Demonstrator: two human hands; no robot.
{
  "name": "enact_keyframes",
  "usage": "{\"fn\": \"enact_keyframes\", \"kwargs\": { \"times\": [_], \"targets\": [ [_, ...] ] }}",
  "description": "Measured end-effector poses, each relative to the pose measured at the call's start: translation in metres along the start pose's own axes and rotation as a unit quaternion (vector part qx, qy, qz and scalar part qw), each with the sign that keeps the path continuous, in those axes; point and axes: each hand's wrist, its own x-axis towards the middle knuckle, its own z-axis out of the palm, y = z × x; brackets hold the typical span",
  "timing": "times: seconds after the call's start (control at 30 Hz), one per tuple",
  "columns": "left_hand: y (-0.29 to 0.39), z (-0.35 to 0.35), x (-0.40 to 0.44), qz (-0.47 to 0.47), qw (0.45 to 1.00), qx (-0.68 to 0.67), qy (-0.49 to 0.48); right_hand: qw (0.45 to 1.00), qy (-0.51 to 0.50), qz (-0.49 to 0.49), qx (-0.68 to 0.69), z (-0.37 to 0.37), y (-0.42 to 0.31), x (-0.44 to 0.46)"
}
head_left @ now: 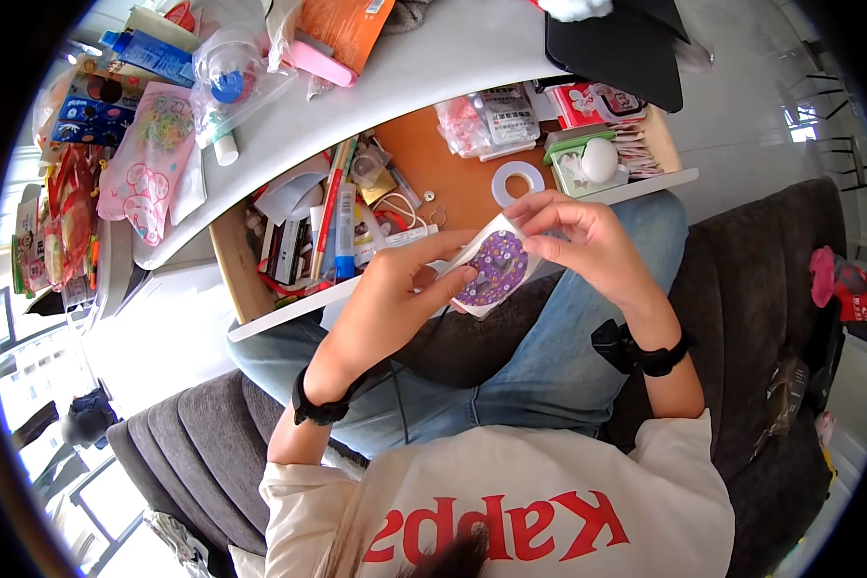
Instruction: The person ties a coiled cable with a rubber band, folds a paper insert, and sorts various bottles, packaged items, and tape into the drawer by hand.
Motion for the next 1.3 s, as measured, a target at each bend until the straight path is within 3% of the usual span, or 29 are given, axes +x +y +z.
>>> {"fn": "enact_keyframes", "kwargs": {
  "times": [0.4,0.9,1.2,1.3],
  "targets": [
    [-0.004,0.003,0.003,0.0,0.992,-0.128,0.003,0.999,0.001,0.04,0.034,0.004,-0.009,-0.003],
    [-0.005,0.002,0.016,0.023,0.995,0.089,-0.042,0.996,-0.033,0.07,0.049,0.009,0.0,-0.002],
    [-0.016,0.009,0.022,0.041,0.999,0.004,0.021,0.998,-0.007,0.054,-0.022,0.014,-0.005,-0.002],
    [-0.026,0.012,0.024,0.036,0.991,-0.125,0.045,1.0,0.015,0.016,-0.017,0.018,-0.009,-0.003]
  ]
}}
